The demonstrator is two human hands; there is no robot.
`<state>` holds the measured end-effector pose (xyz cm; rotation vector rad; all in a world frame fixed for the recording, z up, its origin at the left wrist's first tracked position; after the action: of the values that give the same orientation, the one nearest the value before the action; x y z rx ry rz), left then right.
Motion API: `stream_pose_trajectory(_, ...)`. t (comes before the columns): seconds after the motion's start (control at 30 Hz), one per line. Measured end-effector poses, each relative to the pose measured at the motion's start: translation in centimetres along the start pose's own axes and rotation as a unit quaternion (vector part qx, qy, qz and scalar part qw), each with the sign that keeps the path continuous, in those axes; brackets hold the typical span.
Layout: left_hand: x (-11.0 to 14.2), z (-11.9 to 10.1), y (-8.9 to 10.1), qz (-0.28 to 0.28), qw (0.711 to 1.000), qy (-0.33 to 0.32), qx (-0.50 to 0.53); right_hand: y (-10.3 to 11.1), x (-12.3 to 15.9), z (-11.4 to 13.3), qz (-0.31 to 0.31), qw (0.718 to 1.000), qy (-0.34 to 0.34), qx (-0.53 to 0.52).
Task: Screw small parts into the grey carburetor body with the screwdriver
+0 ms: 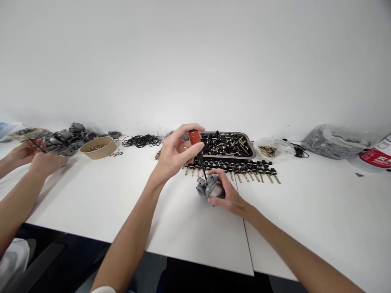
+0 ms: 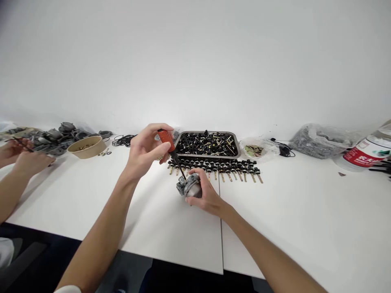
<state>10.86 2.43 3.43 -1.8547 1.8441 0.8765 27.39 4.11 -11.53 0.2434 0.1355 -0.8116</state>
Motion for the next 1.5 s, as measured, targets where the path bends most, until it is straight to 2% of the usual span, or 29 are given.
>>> stream_pose_trajectory(0.1,-0.4,-0.5,0.6,-0.035,0.999,-0.018,-0.023,0.0,0.0,0.0,-0.003,1.0,-0.001,0.003)
stream_pose_trajectory(0.17,-0.6,-1.1,0.7,-0.001,1.0,0.006,-0.029,0.0,0.0,0.0,-0.005,1.0,-0.002,0.01)
stream_pose_trajectory(0.27,-1.1,-2.2,0.5,0.09,0.993,0.058,-0.039,0.0,0.0,0.1,-0.004,1.0,0.002,0.014)
stream_pose_trajectory(0.33,-1.5,-2.9,0.2,0.133,0.987,0.07,-0.056,0.1,0.0,0.1,-0.005,1.0,0.005,0.014)
stream_pose_trajectory(0.5,-2.8,-3.5,-0.6,0.14,0.987,0.055,-0.053,0.1,0.0,0.1,-0.006,1.0,0.001,0.003)
stream_pose_trajectory(0.77,-3.8,-3.9,-0.6,0.234,0.969,0.075,-0.021,0.3,0.1,0.3,-0.009,1.0,0.003,-0.009)
stream_pose_trajectory(0.93,-3.7,-2.5,0.0,0.182,0.98,0.069,-0.033,0.2,0.0,0.2,-0.014,1.0,-0.001,0.0)
stream_pose_trajectory(1.1,-3.3,-2.3,-0.1,0.24,0.966,0.089,-0.016,0.3,0.0,0.1,-0.025,1.0,0.01,0.011)
stream_pose_trajectory(1.2,-3.4,-2.4,-0.1,0.254,0.964,0.084,-0.005,0.3,0.1,0.1,-0.028,0.999,0.015,0.023)
stream_pose_trajectory(1.27,-3.5,-2.1,-0.2,0.251,0.965,0.079,-0.01,0.3,0.1,0.1,-0.029,0.999,0.014,0.028)
stream_pose_trajectory(1.43,-3.5,-1.5,-0.3,0.199,0.977,0.074,-0.014,0.2,0.0,0.2,-0.031,0.999,0.01,0.033)
stream_pose_trajectory(1.5,-3.4,-1.6,-0.5,0.213,0.974,0.078,-0.008,0.2,0.0,0.2,-0.029,0.999,0.01,0.038)
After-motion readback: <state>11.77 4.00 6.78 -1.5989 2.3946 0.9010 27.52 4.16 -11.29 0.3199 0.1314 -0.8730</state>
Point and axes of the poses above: each hand's wrist, its own x-axis away from the middle knuckle, its own y-axis out of the back of the hand, z = x × y, the point moved 4 cm from there along -x, towards the middle knuckle, and after that the axes turned 1 degree about -x, right-handed, at the moved point
